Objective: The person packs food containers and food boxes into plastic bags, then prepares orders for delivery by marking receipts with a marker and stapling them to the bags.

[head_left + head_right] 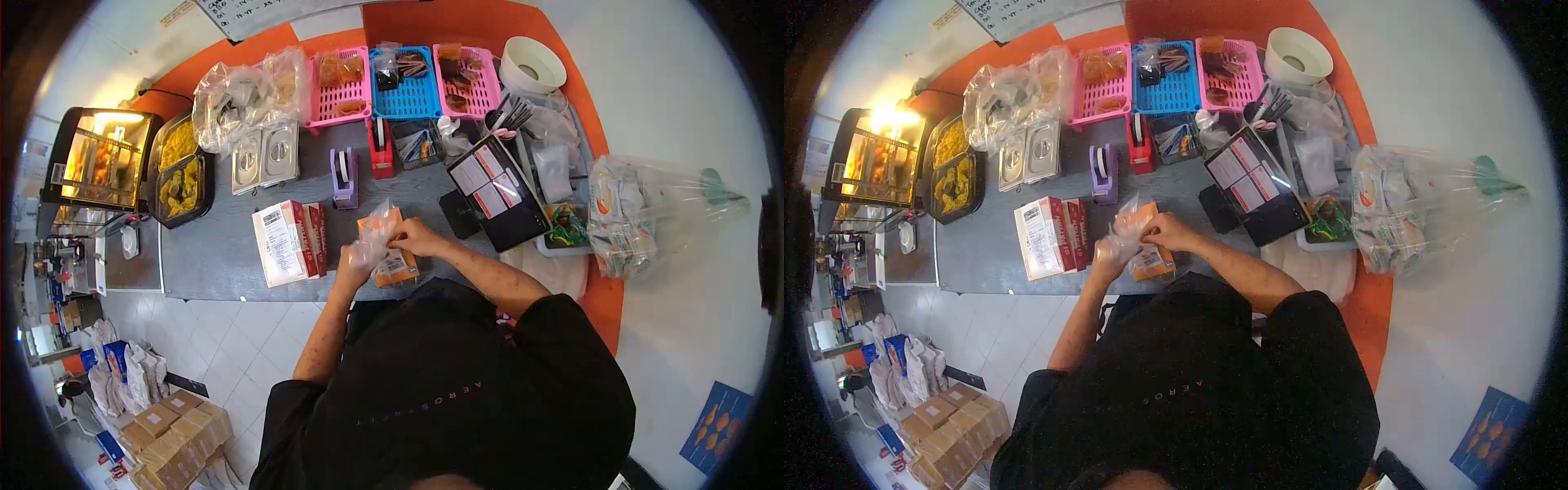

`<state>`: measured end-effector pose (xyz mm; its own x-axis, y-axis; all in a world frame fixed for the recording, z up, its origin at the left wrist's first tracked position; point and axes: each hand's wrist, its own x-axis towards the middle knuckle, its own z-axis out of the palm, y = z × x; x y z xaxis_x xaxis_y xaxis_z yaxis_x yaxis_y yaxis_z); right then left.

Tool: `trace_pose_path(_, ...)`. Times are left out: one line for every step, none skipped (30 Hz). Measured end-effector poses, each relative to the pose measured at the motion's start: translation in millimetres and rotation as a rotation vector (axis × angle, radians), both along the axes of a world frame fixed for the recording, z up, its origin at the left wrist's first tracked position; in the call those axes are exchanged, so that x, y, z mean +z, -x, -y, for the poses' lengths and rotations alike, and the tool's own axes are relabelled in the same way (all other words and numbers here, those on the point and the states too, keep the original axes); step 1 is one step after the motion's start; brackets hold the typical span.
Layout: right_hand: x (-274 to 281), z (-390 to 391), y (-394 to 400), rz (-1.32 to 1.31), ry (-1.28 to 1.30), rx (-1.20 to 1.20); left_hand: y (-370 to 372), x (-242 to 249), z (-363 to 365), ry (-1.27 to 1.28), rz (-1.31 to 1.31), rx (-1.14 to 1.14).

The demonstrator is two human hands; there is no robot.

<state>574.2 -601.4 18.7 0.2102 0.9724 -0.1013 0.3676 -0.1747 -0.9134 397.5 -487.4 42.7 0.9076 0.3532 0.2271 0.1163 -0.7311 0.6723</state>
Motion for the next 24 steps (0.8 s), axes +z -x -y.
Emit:
trace_pose_path(-5.5,-0.1,4.2,-0.028,-0.076,0.013,-1.2,2.1,1.7,-0.036,-0.093,0.046)
trace_pose_path(-10.6,1.3,7.4,-0.031,-0.074,0.015,2.0,-22.6,-3.1,0.192,-0.087,0.124)
trace_pose_path(-7.9,1.0,11.2,-0.142,-0.051,-0.049,2.7,-20.5,-1.4,0.192,-0.089,0.128)
trace_pose_path(-4.7,0.2,14.1,-0.252,-0.028,-0.111,2.8,-18.3,1.0,0.662,-0.15,0.269)
trace_pose_path(-1.0,3.0,16.2,-0.254,-0.028,-0.103,3.9,-15.8,2.0,1.135,-0.205,0.411)
trace_pose_path(4.6,9.2,17.7,-0.117,-0.214,-0.046,5.3,-22.3,-0.6,1.306,-0.235,0.395)
trace_pose_path(8.8,12.9,18.1,0.02,-0.402,0.015,7.4,-28.9,0.7,1.305,-0.226,0.407)
trace_pose_path(6.0,15.6,20.0,0.016,-0.403,0.03,8.7,-36.6,6.3,1.543,-0.158,0.425)
trace_pose_path(1.8,19.5,24.6,0.055,-0.413,0.015,11.8,-41.5,13.2,1.781,-0.085,0.44)
trace_pose_path(-2.4,22.0,26.8,0.096,-0.424,0.0,10.3,-46.8,15.6,1.854,-0.094,0.41)
trace_pose_path(-6.2,24.0,26.3,0.092,-0.423,0.014,11.3,-51.4,19.7,1.857,-0.083,0.421)
trace_pose_path(-5.0,25.6,26.2,0.036,-0.352,-0.014,10.4,-44.2,25.7,1.904,-0.057,0.455)
trace_pose_path(-3.9,26.4,26.9,-0.018,-0.279,-0.042,10.5,-38.9,29.3,1.951,-0.031,0.488)
trace_pose_path(-3.1,27.1,28.9,-0.021,-0.276,-0.031,12.0,-39.3,30.8,1.955,-0.021,0.497)
trace_pose_path(-0.5,27.6,31.6,-0.078,-0.293,-0.057,13.6,-43.7,31.8,1.963,-0.014,0.491)
trace_pose_path(1.6,27.5,32.9,-0.133,-0.311,-0.086,14.5,-47.6,32.5,1.97,-0.008,0.481)
trace_pose_path(-2.9,27.9,32.7,-0.133,-0.311,-0.08,14.7,-51.5,33.1,1.97,-0.001,0.483)
trace_pose_path(-8.1,28.7,32.2,-0.335,-0.18,-0.116,13.9,-54.7,34.3,1.953,0.023,0.465)
trace_pose_path(-13.5,29.6,31.9,-0.536,-0.045,-0.152,14.1,-57.9,35.3,1.936,0.047,0.448)
trace_pose_path(-19.0,30.0,31.2,-0.536,-0.043,-0.148,14.9,-61.1,37.5,1.937,0.051,0.451)
trace_pose_path(-17.9,29.5,30.9,-0.574,-0.078,-0.15,14.2,-57.8,41.6,1.928,0.084,0.448)
trace_pose_path(-16.9,29.7,30.7,-0.612,-0.112,-0.154,13.6,-53.9,44.9,1.918,0.116,0.445)
trace_pose_path(-15.7,30.3,30.4,-0.612,-0.111,-0.152,12.9,-50.9,45.7,1.92,0.117,0.446)
trace_pose_path(-15.7,31.2,30.3,-0.593,-0.06,-0.17,12.6,-49.8,45.6,1.926,0.1,0.445)
